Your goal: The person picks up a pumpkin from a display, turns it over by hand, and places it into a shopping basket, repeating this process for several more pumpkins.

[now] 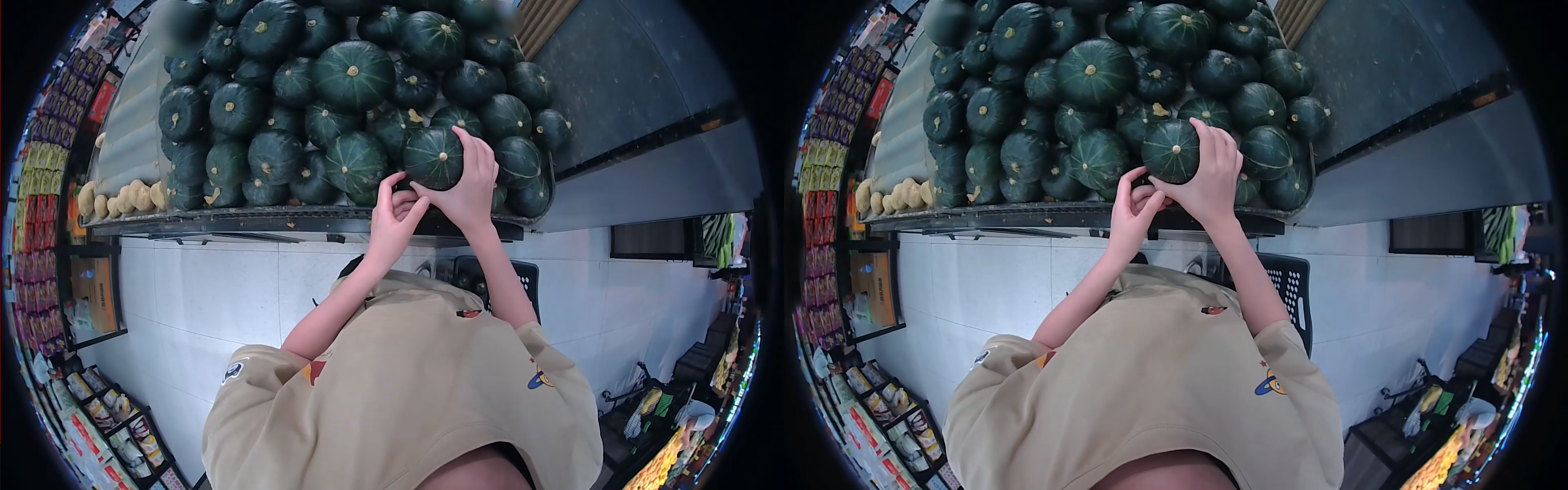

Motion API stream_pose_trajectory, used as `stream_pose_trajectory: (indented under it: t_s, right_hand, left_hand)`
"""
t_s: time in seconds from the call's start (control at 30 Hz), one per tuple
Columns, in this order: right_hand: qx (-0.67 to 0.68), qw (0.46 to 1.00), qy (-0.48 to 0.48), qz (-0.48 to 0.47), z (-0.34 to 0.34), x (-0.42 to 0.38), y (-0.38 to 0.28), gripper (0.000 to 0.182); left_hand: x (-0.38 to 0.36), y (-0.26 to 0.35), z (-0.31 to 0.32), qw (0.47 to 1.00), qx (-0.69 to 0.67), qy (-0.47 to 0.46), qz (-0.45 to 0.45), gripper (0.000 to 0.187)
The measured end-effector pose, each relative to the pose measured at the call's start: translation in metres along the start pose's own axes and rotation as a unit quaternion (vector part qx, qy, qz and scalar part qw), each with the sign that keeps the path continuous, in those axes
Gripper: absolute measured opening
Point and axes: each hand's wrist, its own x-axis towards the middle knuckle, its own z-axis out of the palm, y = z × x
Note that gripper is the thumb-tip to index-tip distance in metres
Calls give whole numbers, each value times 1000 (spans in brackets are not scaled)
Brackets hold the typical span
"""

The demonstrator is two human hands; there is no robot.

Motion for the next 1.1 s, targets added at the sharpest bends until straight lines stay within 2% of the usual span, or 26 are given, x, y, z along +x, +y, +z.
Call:
stream_pose_trajectory:
  t_s: [0.1, 0.17, 0.3, 0.57, 0.83, 0.9, 0.93, 1.0, 1.03, 1.07, 1.1]
  right_hand:
    - [-16, 1000, -4, -13, 11, 2, 5, 85]
    - [-31, 999, -7, 20, 17, -1, 7, 85]
    - [-52, 998, 4, 16, 18, -4, 3, 85]
    - [9, 999, -29, 26, 16, -11, 10, 96]
    - [26, 999, -25, 14, 7, -16, 8, 91]
    - [25, 999, -12, 23, 5, -21, 8, 88]
    - [37, 999, -1, 14, 5, -24, 10, 83]
    - [45, 999, 17, 13, 4, -33, 12, 78]
    - [65, 998, 25, 11, 3, -38, 12, 70]
    - [85, 996, 34, 10, 2, -44, 11, 62]
    - [81, 996, 40, 21, 1, -51, 14, 62]
  left_hand:
    - [3, 6, 0, 997, 58, 11, 41, 56]
    - [6, 8, -1, 996, 78, 11, 51, 58]
    - [9, 10, 1, 990, 127, 8, 68, 62]
    - [14, 10, -1, 984, 158, -10, 86, 66]
    - [12, 8, -3, 975, 189, -10, 119, 67]
    - [9, 7, -5, 955, 239, 21, 175, 61]
    - [7, 7, -7, 955, 239, 14, 173, 61]
    - [3, 9, -14, 933, 292, 18, 211, 42]
    - [2, 10, -17, 933, 293, 8, 209, 42]
    - [1, 11, -21, 918, 326, -39, 222, 32]
    - [0, 12, -24, 900, 358, -87, 234, 22]
